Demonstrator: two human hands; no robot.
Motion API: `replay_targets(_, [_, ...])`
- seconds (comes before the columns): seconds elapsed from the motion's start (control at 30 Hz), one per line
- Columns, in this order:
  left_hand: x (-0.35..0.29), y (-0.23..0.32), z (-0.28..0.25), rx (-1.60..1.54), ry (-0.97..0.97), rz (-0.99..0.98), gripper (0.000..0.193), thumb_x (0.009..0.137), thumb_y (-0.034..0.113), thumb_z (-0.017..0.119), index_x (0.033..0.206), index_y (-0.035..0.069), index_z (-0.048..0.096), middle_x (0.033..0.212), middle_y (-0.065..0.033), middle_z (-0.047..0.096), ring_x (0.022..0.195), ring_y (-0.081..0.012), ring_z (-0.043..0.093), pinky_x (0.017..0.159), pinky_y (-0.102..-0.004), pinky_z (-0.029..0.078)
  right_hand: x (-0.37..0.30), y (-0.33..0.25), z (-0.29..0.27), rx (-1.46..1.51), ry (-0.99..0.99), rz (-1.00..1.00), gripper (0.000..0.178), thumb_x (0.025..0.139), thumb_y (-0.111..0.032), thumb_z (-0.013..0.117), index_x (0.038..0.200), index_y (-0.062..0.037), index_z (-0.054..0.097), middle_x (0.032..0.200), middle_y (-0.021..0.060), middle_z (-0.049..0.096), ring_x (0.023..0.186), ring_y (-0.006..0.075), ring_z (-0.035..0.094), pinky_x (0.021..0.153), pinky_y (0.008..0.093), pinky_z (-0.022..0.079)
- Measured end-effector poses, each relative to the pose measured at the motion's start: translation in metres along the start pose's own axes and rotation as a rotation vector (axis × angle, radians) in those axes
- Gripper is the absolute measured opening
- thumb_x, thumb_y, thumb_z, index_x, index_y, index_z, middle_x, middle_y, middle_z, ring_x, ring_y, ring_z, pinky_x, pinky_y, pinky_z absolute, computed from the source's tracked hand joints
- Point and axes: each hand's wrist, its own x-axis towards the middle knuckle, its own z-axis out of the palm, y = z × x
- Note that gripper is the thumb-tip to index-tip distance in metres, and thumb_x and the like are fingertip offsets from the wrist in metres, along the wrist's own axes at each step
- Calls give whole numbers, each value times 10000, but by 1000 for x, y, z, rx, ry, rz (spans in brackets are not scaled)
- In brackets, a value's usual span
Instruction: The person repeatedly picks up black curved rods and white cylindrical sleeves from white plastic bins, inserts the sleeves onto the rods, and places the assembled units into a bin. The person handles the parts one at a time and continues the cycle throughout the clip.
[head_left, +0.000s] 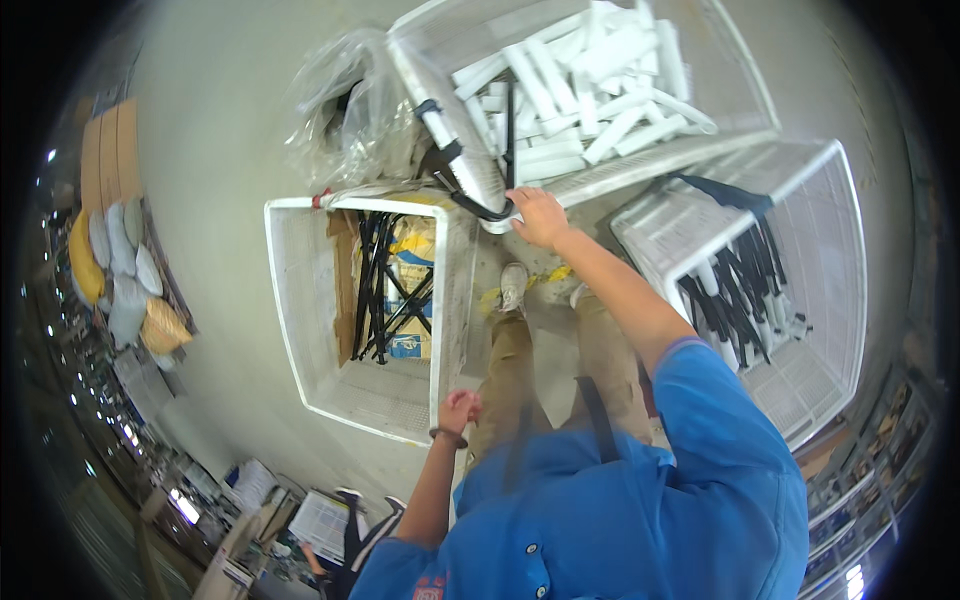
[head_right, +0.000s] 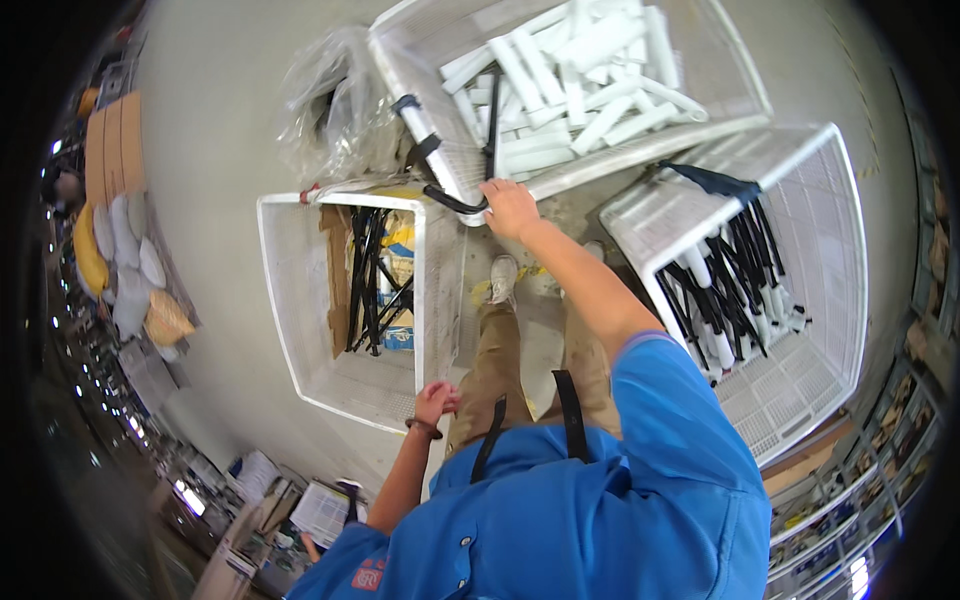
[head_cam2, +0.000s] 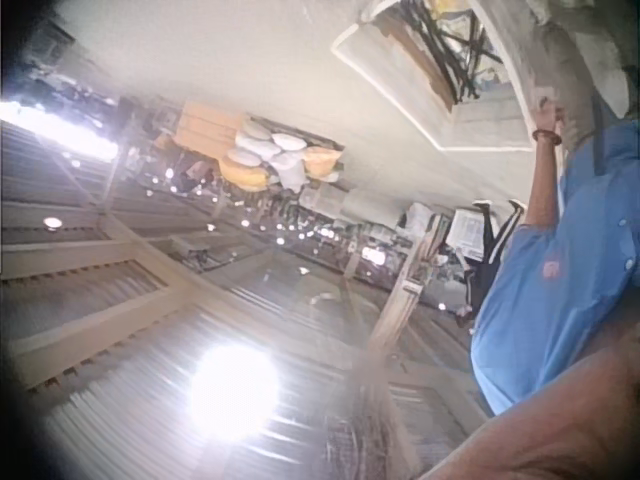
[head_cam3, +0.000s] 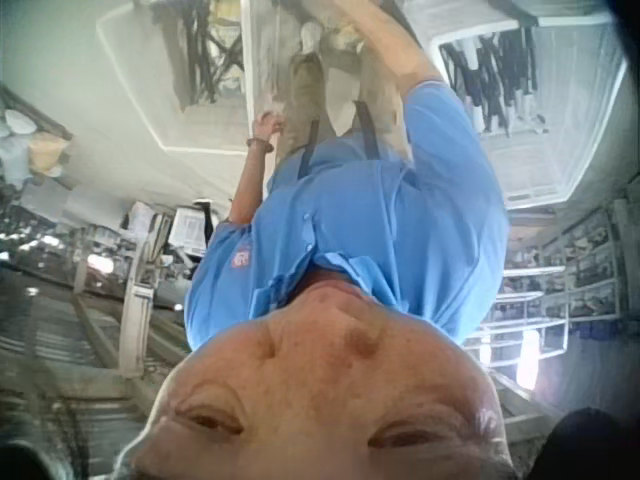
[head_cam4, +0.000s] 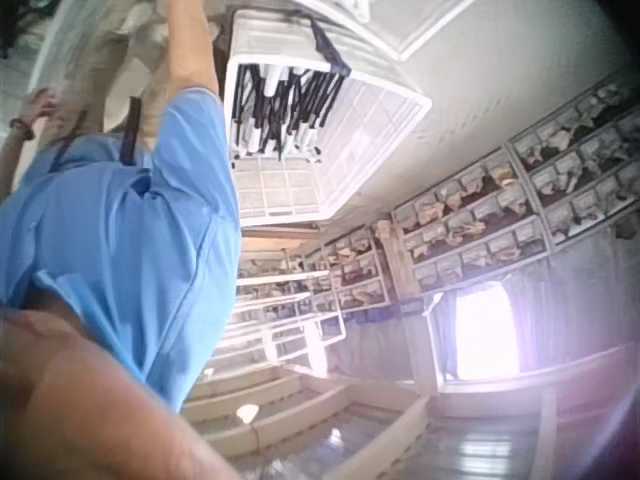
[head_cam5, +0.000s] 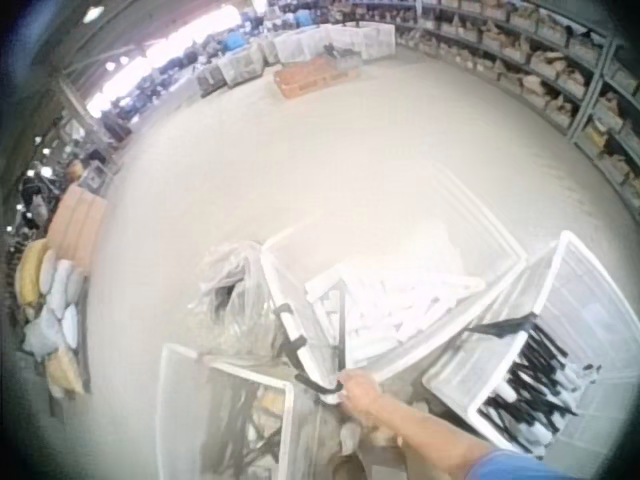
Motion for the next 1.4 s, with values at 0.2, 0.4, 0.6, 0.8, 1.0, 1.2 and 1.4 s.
replay_targets(0.2, [-41,-104,-64,-360,278,-297,275,936,164,599,1145,-5,546,1005,-139,681,829,-263,706,636,-363,587,68,-25,66,-174,-428,84,385,846,-402,653,1063,-85,673,1022,149,684,970,342,662,838,452,525])
replay_targets(0.4, [-32,-61,-84,-169,261,-110,208,945,185,589,1067,16,596,953,-129,698,743,-238,708,567,-342,574,33,-75,-104,652,49,284,367,910,-373,655,946,-8,657,839,84,701,785,167,662,705,326,521])
replay_targets(0.6, [-133,257,0,255,-286,1242,675,818,195,777,1359,-16,434,1301,-149,549,1230,-275,525,1019,-388,435,-129,-251,-294,982,475,234,235,982,-260,555,969,-28,592,870,97,667,820,190,663,764,332,519])
replay_targets(0.8, [-362,367,130,633,-712,2058,562,668,165,835,1155,21,595,1060,-155,675,945,-335,667,807,-387,524,-270,-373,-349,1228,764,-163,313,976,-274,568,1109,9,557,1050,194,642,922,267,698,824,389,573])
replay_targets(1.0, [-331,288,169,581,-883,1628,247,759,-40,717,993,-17,641,800,-29,693,705,-64,625,654,-214,506,-385,-293,-248,979,943,185,283,959,-123,590,1199,25,559,1083,111,655,966,187,643,904,317,499])
replay_targets(1.2, [-164,165,220,1018,-831,1193,219,832,137,770,803,26,583,622,33,538,547,-46,479,486,-237,399,-529,-131,-13,314,655,1030,199,843,-177,636,1013,-76,638,962,149,669,897,314,658,774,404,531])
replay_targets(1.4, [-65,39,263,1225,-593,863,323,813,267,796,799,21,587,569,-50,534,501,-131,493,493,-314,424,-632,32,159,241,434,1355,150,800,-117,583,937,-64,614,974,157,637,957,355,630,815,453,516])
